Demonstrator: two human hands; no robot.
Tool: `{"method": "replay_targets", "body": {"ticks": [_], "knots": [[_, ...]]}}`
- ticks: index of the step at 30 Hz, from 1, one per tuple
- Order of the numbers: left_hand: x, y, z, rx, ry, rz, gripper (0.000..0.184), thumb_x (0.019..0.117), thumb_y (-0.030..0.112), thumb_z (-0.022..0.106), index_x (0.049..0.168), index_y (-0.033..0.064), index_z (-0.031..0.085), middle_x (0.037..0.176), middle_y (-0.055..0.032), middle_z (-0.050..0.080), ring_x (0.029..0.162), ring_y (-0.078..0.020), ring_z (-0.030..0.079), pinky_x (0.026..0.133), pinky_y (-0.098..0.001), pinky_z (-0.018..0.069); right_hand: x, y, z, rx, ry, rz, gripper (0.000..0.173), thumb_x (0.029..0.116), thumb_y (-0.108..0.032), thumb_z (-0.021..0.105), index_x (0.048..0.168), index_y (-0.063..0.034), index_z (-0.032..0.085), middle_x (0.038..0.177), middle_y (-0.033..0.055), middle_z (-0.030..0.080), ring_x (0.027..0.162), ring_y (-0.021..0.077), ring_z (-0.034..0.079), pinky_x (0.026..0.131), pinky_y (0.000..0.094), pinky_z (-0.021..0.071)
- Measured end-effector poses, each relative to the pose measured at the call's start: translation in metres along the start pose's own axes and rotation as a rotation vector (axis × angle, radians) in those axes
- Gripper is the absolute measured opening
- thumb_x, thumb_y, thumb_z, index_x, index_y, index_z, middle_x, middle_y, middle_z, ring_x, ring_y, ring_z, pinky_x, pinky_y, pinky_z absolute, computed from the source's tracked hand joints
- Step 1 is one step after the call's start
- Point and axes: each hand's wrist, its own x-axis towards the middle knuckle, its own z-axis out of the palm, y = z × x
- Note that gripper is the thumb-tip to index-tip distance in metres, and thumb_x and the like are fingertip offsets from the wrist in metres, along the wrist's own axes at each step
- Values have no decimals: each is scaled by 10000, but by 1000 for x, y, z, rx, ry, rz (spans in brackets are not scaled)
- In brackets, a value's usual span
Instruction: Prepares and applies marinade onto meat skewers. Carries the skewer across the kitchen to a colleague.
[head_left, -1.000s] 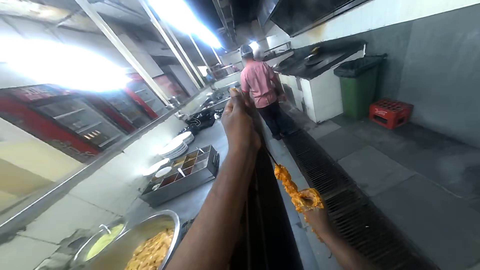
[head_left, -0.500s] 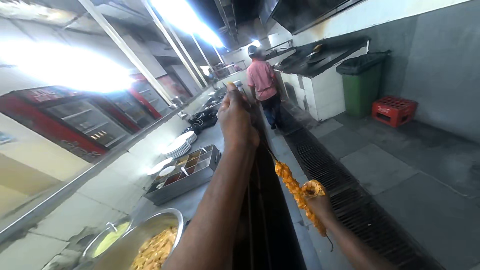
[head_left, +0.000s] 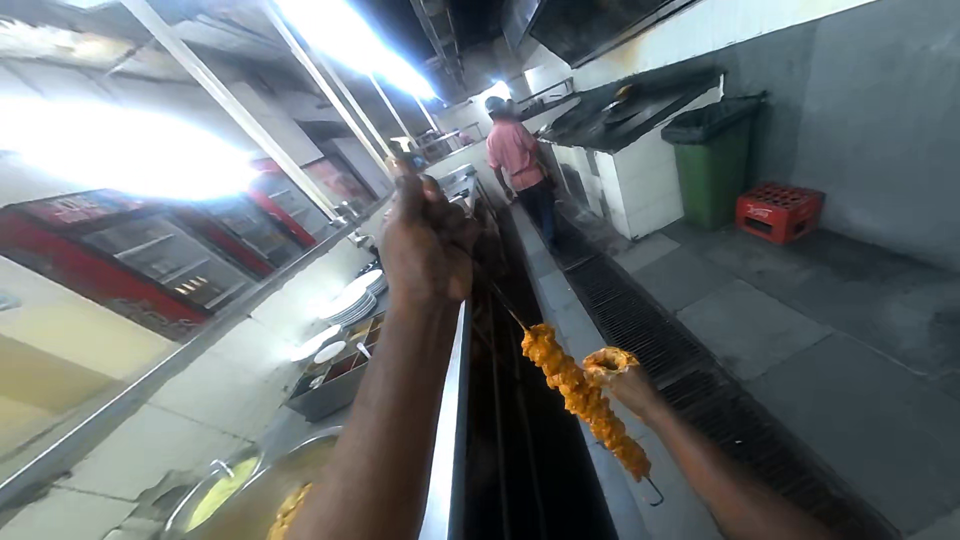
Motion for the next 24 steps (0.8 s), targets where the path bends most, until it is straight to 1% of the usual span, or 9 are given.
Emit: {"method": "replay_targets", "body": {"ticks": [5,7,9,11,12,14,17,21,24], "knots": [[2,6,-8,-41,-96,22,505,1131,380,180,747,241,476,533,126,405,460,-6,404,499,-160,395,-22,9,-1,-102,46,22,247,982,-92,619,1197,-10,706,1196,161,694,1128,220,648,1018,386,498],[2,8,-7,-46,-100,35,509,1131,370,181,737,246,479,532,128,407,464,-5,403,501,-159,393,-28,10,0,-150,78,1,245,964,-115,650,1175,-16,725,1190,150,707,1144,210,651,1040,367,489],[0,9,-4,-48,-88,37,513,1131,378,180,732,249,477,530,127,401,461,-10,400,502,-160,395,-33,9,2,-164,92,-21,233,934,-105,680,1139,-5,731,1150,151,715,1111,198,659,1023,350,494],[0,11,0,-39,-89,41,532,1130,389,166,717,249,471,518,127,394,457,-17,401,507,-167,401,-29,5,-1,-197,83,-23,251,923,-99,694,1149,11,716,1147,174,711,1114,235,659,1020,380,497],[-1,11,0,-33,-95,43,537,1129,386,161,713,247,470,515,125,392,456,-20,400,509,-170,403,-25,3,-5,-230,17,10,274,936,-104,683,1186,6,703,1185,182,697,1152,256,644,1044,403,481],[-2,10,1,-27,-113,47,536,1130,390,159,716,248,470,519,123,397,459,-19,403,511,-169,406,-13,6,-10,-265,-65,27,238,950,-117,670,1164,-24,714,1165,153,703,1125,243,652,1016,416,495],[-1,10,2,-29,-104,56,533,1130,384,162,717,243,469,513,122,394,455,-19,399,508,-172,400,-2,4,-18,-250,-180,65,217,985,-114,631,1168,-27,710,1174,152,691,1116,242,641,1005,433,491],[-2,9,3,-9,-65,47,528,1129,393,159,730,242,470,517,122,387,459,-21,396,513,-174,399,-14,-20,-27,-113,-94,51,218,1022,-68,560,1174,-30,712,1122,133,701,1028,200,662,945,390,524],[-3,8,5,22,-17,37,513,1131,385,174,738,248,475,523,131,392,463,-11,401,515,-172,402,-31,-35,-15,-59,27,-96,165,967,-67,664,1108,-46,747,1070,94,734,996,158,682,927,367,541]]}}
